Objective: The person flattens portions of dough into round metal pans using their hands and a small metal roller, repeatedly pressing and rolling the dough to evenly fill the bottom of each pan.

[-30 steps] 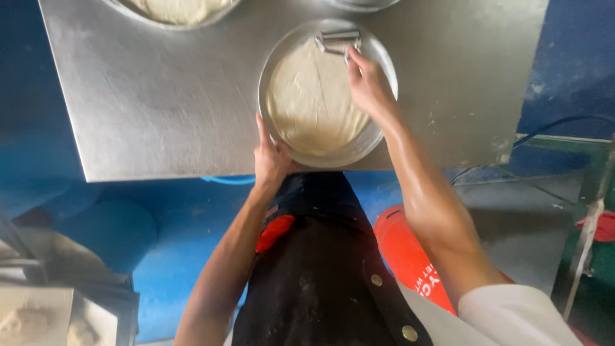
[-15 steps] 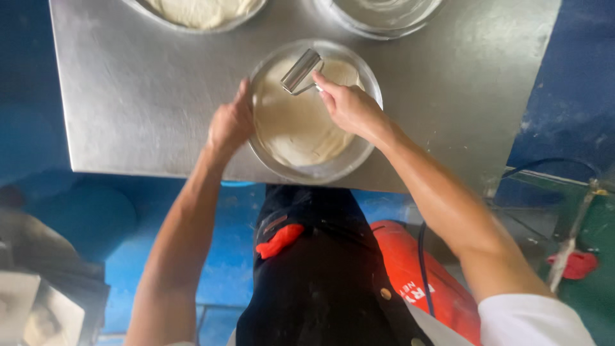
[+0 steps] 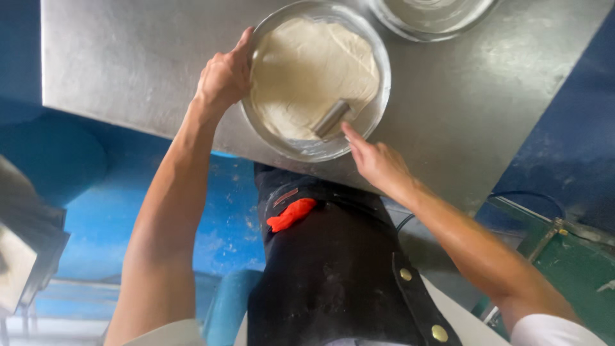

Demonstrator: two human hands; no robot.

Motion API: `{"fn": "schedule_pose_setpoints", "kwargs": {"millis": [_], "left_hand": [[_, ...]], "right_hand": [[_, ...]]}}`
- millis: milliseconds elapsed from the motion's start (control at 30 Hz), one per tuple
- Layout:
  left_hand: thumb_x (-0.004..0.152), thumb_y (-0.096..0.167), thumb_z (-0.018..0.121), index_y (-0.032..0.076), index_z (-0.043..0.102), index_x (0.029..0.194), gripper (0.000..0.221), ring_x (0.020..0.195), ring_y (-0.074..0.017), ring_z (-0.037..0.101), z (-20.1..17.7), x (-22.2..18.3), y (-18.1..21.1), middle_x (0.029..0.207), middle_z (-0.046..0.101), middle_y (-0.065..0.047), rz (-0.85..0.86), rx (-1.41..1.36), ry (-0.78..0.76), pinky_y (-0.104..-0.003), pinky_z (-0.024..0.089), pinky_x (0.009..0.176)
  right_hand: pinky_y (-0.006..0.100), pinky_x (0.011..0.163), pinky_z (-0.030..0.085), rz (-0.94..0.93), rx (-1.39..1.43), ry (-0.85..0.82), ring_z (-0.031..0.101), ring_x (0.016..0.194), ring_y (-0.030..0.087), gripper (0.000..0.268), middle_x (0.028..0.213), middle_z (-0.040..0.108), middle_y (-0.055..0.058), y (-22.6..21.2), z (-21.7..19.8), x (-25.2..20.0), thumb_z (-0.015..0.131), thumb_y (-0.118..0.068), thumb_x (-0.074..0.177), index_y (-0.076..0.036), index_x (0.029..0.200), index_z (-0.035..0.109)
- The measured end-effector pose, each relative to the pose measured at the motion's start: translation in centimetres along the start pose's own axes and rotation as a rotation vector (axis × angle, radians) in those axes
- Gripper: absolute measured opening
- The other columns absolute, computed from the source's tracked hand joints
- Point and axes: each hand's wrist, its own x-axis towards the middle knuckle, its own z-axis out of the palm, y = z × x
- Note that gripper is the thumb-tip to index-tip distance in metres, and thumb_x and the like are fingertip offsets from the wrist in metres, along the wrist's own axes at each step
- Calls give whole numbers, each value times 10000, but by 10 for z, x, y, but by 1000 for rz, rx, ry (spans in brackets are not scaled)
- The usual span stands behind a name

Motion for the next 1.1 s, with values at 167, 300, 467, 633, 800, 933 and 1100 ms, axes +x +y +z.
{"fn": "schedule_pose_setpoints", "kwargs": {"millis": [167,300,467,633,800,933,1100], "left_hand": [[1023,168,590,133,418,1585,588,716,-479,675,-2,0,9,800,706,-246,12,76,19,-585,537,641],[1006,115,496,128,354,1599,610,556,-368,702,-10,-7,25,788,721,-191,-139,-127,-97,-487,604,623],[981,100,576,81,361,1599,655,559,-321,686,8,-8,14,736,725,-193,41,-2,93,-450,594,596],[936,70,533,54,280,1593,704,467,-289,680,-10,-11,15,776,741,-169,-60,-247,-68,-408,600,475],[968,108,531,46,223,1605,710,496,-287,692,-12,-11,22,777,739,-199,-139,-177,-164,-404,609,494],[989,131,516,100,249,1602,670,535,-346,702,-14,-1,12,838,746,-205,-122,-162,-184,-463,607,574],[1001,164,564,227,339,1589,632,785,-439,712,-12,24,-17,893,733,-247,-16,100,-147,-556,572,686]], "right_hand": [[513,545,537,-92,-21,130,676,585,409,489,735,688,238,9,-3,-42,548,-261,1050,-235,1534,484],[517,514,513,144,141,90,677,521,408,528,608,657,230,-35,7,8,510,-268,1055,-237,1572,406],[544,495,494,143,-43,182,652,506,435,573,573,649,217,-49,45,-21,540,-268,1027,-211,1579,399],[514,502,482,97,107,216,641,511,395,512,600,628,199,-52,19,-26,548,-254,1057,-267,1557,438],[496,444,465,65,183,257,611,426,336,608,526,606,146,-79,46,34,512,-224,1065,-190,1622,270],[502,466,484,59,-32,159,613,445,364,614,524,615,181,-62,58,-31,536,-261,1025,-234,1601,327],[516,470,545,44,-77,-124,653,480,384,548,596,648,187,-48,0,5,452,-312,1082,-333,1605,292]]}}
